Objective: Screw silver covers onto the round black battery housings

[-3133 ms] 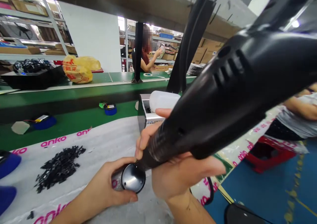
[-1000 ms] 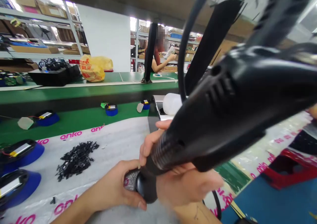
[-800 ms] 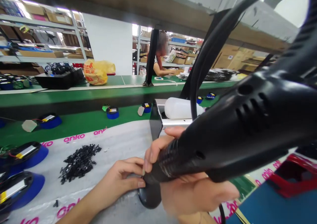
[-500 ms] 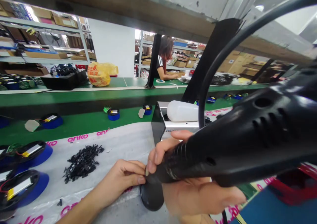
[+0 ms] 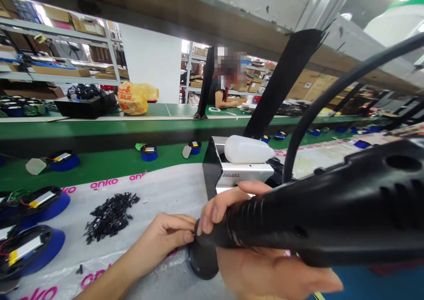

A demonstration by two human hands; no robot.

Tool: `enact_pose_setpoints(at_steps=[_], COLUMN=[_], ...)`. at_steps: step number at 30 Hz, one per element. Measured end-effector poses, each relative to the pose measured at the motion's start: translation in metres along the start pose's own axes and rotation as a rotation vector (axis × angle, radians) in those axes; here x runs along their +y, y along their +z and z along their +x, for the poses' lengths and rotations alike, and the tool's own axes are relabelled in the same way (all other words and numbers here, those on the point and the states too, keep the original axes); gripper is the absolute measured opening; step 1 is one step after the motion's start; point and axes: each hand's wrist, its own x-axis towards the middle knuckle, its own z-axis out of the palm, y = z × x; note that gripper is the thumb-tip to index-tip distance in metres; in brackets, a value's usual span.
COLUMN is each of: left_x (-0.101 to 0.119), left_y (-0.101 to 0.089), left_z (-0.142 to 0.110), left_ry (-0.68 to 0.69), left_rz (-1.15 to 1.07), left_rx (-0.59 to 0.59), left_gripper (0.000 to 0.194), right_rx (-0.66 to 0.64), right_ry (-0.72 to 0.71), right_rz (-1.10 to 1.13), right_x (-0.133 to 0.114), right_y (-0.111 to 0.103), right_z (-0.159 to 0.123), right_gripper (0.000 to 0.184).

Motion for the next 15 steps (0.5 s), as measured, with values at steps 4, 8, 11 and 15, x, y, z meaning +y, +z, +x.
enact_pose_setpoints(at_steps=[4,8,11,15], left_x=[0.004,0.007,0.009,0.012], left_y=[0.0,0.0,0.001,0.002], left_z=[-0.001,0.0,-0.001,-0.002], left_ry=[-0.019,-0.024,-0.04,-0.045], left_rz=[0.208,0.441,0.522,0.534], left_rx=[-0.036,-0.141,-0.15,-0.153], left_gripper=[0.085,0.083,0.069,0.063], right_rx=[-0.014,-0.04,-0.091,-0.218], right_ry=[-0.065,-0.091,-0.055,0.036], right_rz=[-0.092,-0.153,-0.125,-0.121], right_x=[0.002,0.0,-0.002,0.004], right_y=[0.0,0.0,-0.001,-0.006], right_z=[-0.002,0.0,0.003,0.002], right_gripper=[0.058,0.062,0.057,0.059])
